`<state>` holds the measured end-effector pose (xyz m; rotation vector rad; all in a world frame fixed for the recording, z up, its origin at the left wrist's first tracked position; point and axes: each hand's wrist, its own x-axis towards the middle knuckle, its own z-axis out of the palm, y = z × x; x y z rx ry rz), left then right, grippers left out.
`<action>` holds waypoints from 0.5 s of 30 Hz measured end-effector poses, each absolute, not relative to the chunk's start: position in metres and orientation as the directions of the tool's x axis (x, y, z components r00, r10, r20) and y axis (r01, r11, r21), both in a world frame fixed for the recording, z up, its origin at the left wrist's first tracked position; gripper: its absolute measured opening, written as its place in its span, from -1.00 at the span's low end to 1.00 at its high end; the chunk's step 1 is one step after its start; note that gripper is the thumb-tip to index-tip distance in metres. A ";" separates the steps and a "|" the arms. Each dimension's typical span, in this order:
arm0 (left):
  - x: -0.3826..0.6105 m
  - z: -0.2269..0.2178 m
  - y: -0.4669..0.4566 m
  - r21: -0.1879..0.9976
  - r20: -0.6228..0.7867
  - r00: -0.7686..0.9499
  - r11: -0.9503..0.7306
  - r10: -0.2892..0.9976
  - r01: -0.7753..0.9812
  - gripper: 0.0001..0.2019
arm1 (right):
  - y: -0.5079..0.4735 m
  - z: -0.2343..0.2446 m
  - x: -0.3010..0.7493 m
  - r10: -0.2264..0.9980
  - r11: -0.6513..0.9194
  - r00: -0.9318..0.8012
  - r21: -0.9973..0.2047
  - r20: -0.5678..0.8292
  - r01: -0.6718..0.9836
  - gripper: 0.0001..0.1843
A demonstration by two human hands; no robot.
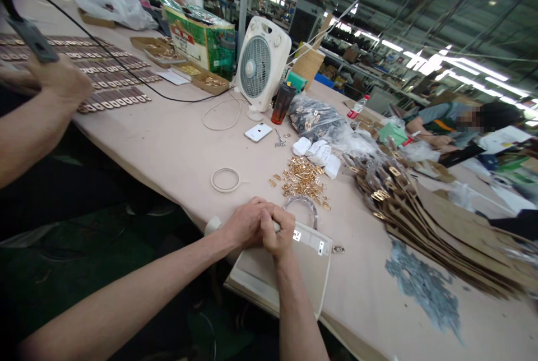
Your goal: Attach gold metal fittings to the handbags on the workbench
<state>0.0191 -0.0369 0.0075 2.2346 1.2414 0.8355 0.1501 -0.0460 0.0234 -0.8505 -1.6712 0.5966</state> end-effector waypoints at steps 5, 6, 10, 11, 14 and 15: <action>0.017 0.007 -0.034 0.626 0.245 0.444 -0.490 0.862 0.607 -0.62 | -0.029 0.028 0.147 0.888 0.450 0.020 -0.878 0.459 0.162 -0.57; 0.016 0.008 -0.034 0.623 0.248 0.449 -0.496 0.858 0.605 -0.58 | -0.026 0.032 0.148 0.913 0.397 0.059 -0.914 0.403 0.083 -0.57; 0.014 0.011 -0.037 0.604 0.255 0.446 -0.502 0.858 0.619 -0.50 | -0.021 0.054 0.151 0.934 0.350 0.134 -0.924 0.331 -0.155 -0.60; 0.013 0.011 -0.037 0.600 0.254 0.449 -0.503 0.857 0.622 -0.48 | -0.021 0.058 0.150 0.923 0.378 0.144 -0.911 0.356 -0.166 -0.60; 0.014 0.012 -0.038 0.605 0.234 0.448 -0.490 0.863 0.627 -0.52 | -0.026 0.057 0.142 0.903 0.422 0.133 -0.903 0.409 -0.084 -0.57; 0.014 0.013 -0.038 0.613 0.224 0.443 -0.479 0.868 0.629 -0.55 | -0.027 0.055 0.139 0.907 0.411 0.113 -0.911 0.406 -0.026 -0.55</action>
